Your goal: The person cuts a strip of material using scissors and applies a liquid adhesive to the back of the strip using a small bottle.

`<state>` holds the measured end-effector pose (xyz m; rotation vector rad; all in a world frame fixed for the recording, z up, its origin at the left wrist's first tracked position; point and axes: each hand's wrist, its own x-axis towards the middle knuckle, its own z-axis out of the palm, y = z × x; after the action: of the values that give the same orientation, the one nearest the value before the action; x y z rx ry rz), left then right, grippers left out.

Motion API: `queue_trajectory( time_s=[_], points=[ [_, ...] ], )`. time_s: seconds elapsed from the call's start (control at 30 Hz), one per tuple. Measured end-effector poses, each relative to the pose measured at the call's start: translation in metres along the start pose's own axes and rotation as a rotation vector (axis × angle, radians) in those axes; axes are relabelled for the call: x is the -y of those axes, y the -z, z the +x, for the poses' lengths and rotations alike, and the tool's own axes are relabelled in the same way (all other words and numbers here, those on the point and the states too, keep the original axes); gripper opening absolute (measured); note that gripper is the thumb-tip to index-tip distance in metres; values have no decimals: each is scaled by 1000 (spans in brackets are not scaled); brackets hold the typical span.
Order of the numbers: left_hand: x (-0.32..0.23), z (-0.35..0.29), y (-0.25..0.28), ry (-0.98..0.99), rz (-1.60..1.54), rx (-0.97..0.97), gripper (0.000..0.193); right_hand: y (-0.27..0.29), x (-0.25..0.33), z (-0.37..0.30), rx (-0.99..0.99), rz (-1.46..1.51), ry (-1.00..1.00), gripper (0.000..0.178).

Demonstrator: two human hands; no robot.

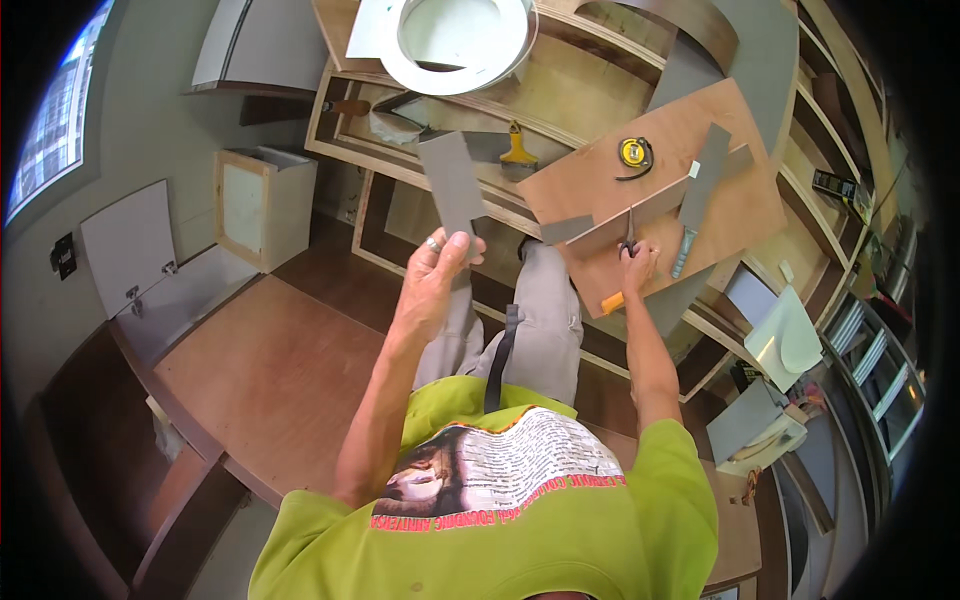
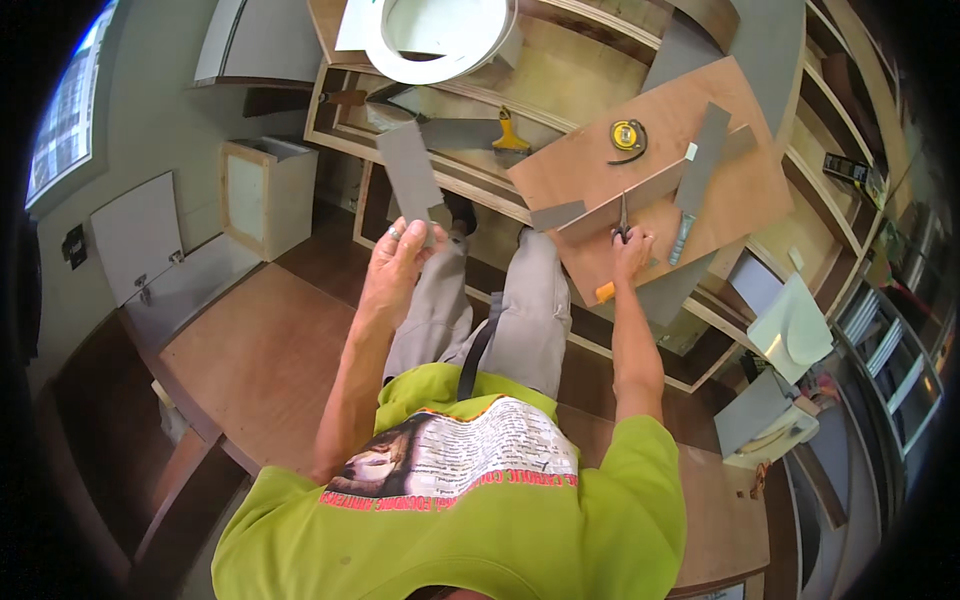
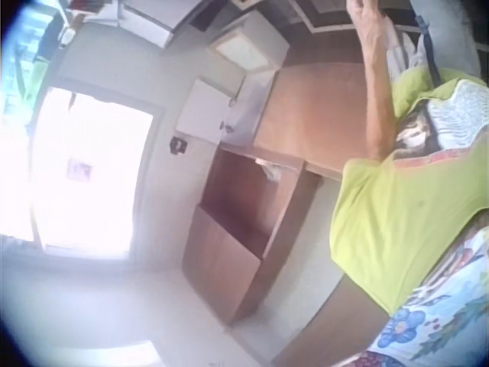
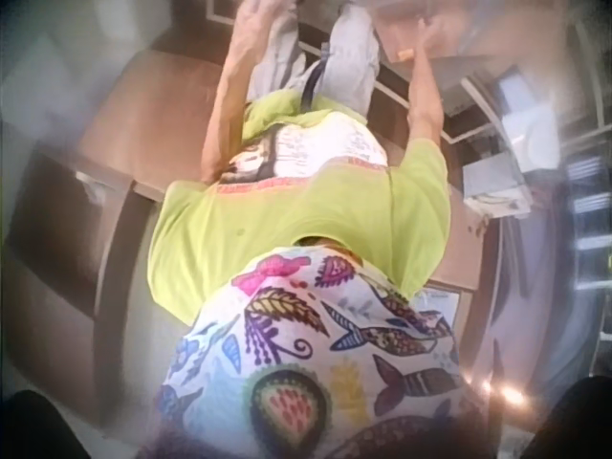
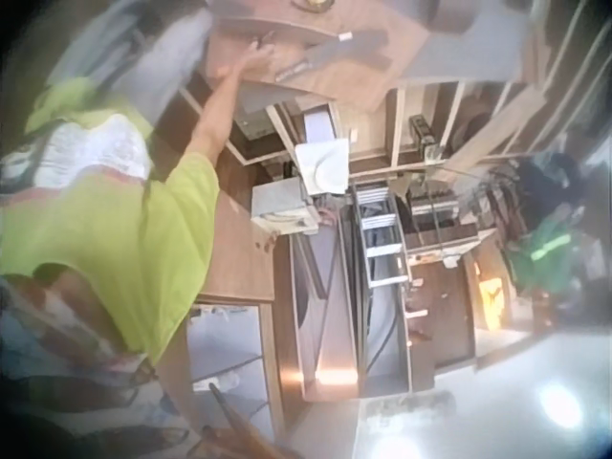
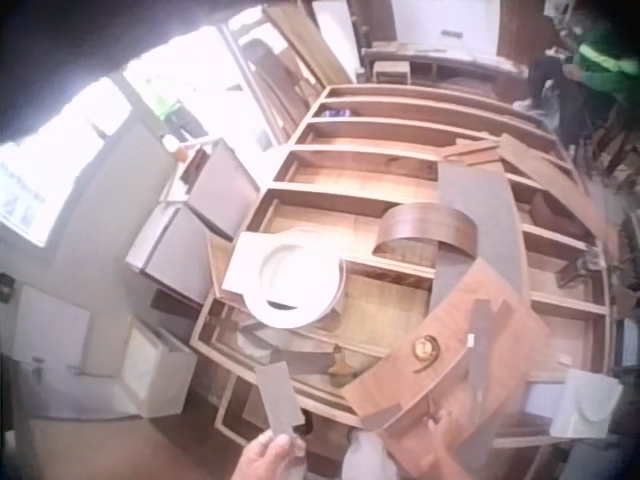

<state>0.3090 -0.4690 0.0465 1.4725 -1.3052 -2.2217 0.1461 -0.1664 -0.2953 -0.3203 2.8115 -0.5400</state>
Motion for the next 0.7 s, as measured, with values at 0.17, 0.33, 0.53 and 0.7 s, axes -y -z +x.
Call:
queue_trajectory(
  time_s=[0.17,0.33,0.53,0.7],
  points=[
    [4,8,12,11,-123,-60,5,-21,-14,-6,44,130,-144,31],
    [2,11,23,44,-426,-97,13,-24,0,0,121,91,-200,28],
    [13,14,56,33,-584,-149,19,-53,-29,0,241,628,-206,9],
    [20,21,104,-2,-427,-179,23,4,71,0,321,93,37,27]
  ],
)
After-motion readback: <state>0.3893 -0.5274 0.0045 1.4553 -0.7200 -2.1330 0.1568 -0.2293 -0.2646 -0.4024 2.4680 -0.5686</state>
